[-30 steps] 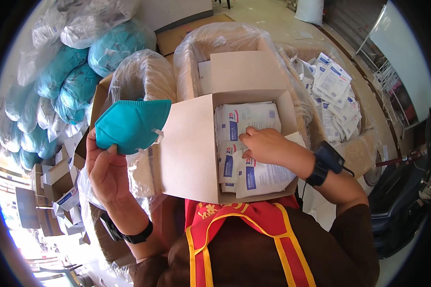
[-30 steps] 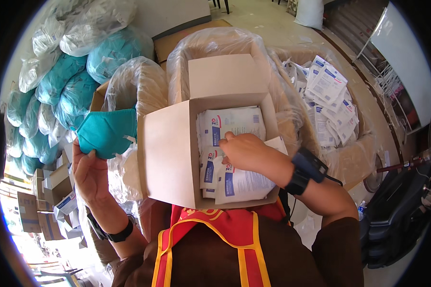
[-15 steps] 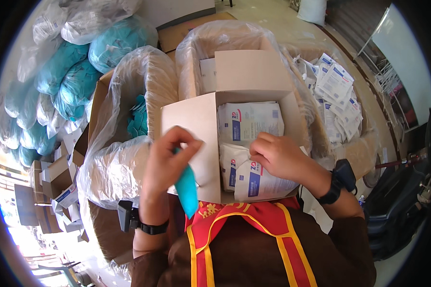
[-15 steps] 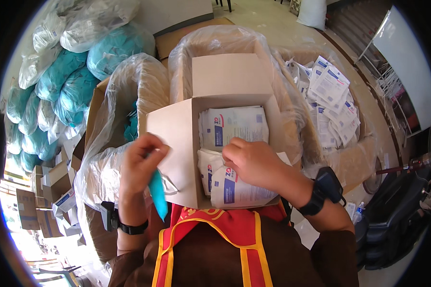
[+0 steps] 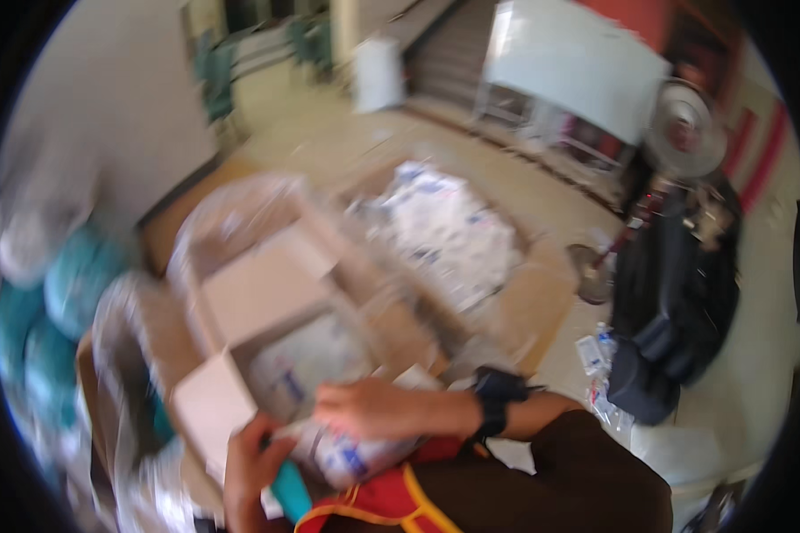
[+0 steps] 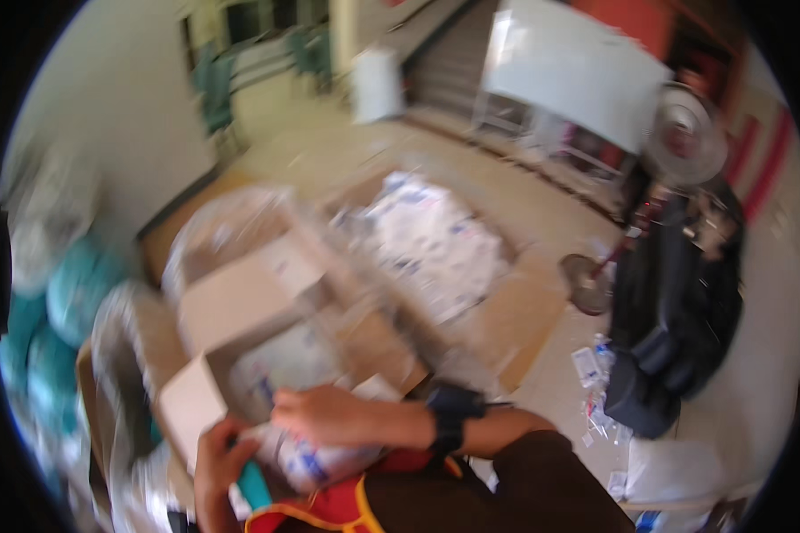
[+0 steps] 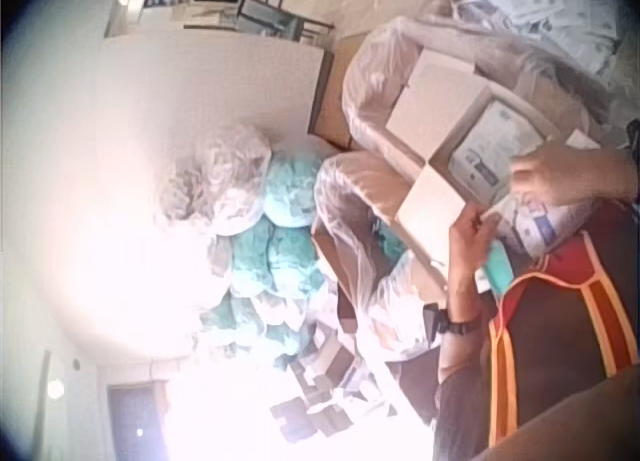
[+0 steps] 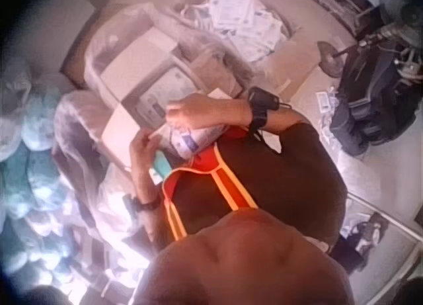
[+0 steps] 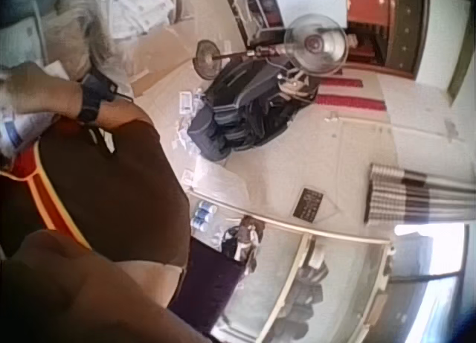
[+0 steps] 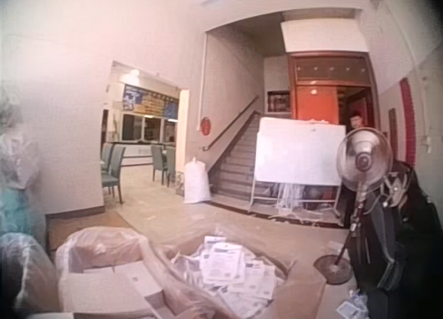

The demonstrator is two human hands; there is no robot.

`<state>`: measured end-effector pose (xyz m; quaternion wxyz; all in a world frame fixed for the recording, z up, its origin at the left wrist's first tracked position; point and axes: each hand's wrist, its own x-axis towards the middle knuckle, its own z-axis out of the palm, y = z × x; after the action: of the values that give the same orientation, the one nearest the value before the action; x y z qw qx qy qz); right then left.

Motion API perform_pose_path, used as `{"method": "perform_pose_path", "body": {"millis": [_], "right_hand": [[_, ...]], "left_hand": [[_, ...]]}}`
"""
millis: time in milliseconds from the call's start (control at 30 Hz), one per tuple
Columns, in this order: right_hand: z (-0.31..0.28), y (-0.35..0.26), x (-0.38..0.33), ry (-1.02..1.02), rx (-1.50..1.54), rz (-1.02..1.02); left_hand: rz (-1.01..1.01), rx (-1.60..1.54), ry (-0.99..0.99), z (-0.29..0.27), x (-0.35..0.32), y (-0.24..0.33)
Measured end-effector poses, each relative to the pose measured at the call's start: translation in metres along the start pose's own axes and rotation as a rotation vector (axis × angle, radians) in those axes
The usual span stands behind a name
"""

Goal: Sorting and counting stacks of turquoise face masks and placing them into white cardboard boxes.

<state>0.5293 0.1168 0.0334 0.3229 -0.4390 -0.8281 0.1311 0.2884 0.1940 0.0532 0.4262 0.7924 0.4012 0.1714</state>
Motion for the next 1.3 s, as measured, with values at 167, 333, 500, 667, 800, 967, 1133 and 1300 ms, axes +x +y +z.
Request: {"method": "perform_pose_path", "body": {"millis": [167,333,500,667,800,967,1133,1300], "right_hand": [[0.009,-0.016,0.014,0.055,-0.045,0.024],[-0.011,-0.025,0.016,0.11,0.017,0.107],[-0.017,-0.019,0.013,0.088,0.134,0.12],[-0.012,-0.026,0.017,0.088,0.177,0.16],[-0.008,-0.032,0.02,0.071,0.185,0.132],[-0.007,-0.032,0.02,0.039,0.232,0.141],[-0.005,-0.03,0.02,0.023,0.22,0.121],[-0.002,-0.025,0.021,0.034,0.217,0.132]], "left_hand": [[0.125,0.013,0.119,0.001,-0.007,0.037],[0.221,0.09,0.313,0.014,-0.011,0.048],[0.192,0.112,0.314,0.02,-0.012,0.057],[0.16,0.019,0.277,0.015,-0.017,0.054],[0.126,-0.171,0.274,0.017,-0.02,0.05],[0.073,-0.211,0.314,0.021,-0.023,0.056],[0.035,-0.227,0.32,0.026,-0.018,0.045],[0.022,-0.253,0.241,0.024,-0.017,0.036]]}}
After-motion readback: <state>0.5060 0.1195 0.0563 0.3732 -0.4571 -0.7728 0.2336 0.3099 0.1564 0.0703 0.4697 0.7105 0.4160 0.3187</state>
